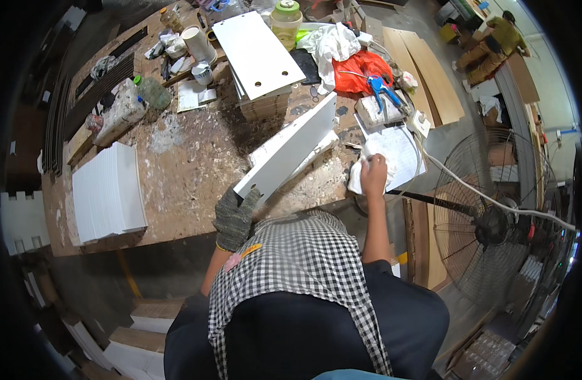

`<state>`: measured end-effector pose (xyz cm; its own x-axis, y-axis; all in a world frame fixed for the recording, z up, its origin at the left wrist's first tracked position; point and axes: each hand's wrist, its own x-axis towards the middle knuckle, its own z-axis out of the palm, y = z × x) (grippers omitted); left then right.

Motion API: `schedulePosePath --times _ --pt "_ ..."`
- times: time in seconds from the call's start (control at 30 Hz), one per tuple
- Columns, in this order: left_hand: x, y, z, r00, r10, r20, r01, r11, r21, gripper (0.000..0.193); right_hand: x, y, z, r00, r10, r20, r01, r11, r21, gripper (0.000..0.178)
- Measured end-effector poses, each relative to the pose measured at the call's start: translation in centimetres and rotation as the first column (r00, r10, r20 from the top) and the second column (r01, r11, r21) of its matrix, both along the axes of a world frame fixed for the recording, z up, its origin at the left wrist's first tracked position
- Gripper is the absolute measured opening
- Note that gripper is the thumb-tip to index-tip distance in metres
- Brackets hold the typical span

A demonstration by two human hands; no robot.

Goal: The person repeatedly wipes white rectangular wood panels with a cloth on a cluttered workbench. They handle the panels one at a time, turning them over and wiping both sides, then stacking them on the table.

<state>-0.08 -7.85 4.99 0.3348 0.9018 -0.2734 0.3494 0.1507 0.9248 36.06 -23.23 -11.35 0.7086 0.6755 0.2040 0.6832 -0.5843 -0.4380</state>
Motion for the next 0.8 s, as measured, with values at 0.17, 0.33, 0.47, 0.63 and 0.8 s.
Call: schedulePosePath --times 0.17,0.33,0.47,0.63,0.8 --pt "-0.7 -0.8 -1.8 1.000 0.010 -0.029 -0.004 0.981 0.192 0.033 -5.3 4.4 15.7 0.805 0.346 -0.481 0.026 0.790 0.613 0.038" --pt "-0.4 -1.1 -1.7 0.991 -0.089 -0.101 0.113 0.958 0.262 0.032 -16.9 9.0 21.8 0.519 0.852 0.067 -0.746 0.414 0.521 0.044" --pt "-1.1 -1.9 -1.0 0.976 -0.015 -0.217 0.095 0.926 0.365 0.031 -16.0 13.7 13.8 0.647 0.733 0.211 -0.735 0.526 0.428 0.030" --pt "1.0 -0.8 0.0 0.961 -0.039 -0.274 0.115 0.957 0.267 0.032 4.8 20.6 5.3 0.899 0.435 0.039 -0.386 0.751 0.536 0.023" --pt "-0.3 0.4 -4.3 0.952 0.137 0.274 -0.133 0.991 -0.034 0.035 8.9 19.6 8.8 0.329 0.464 -0.822 0.128 0.841 0.526 0.036"
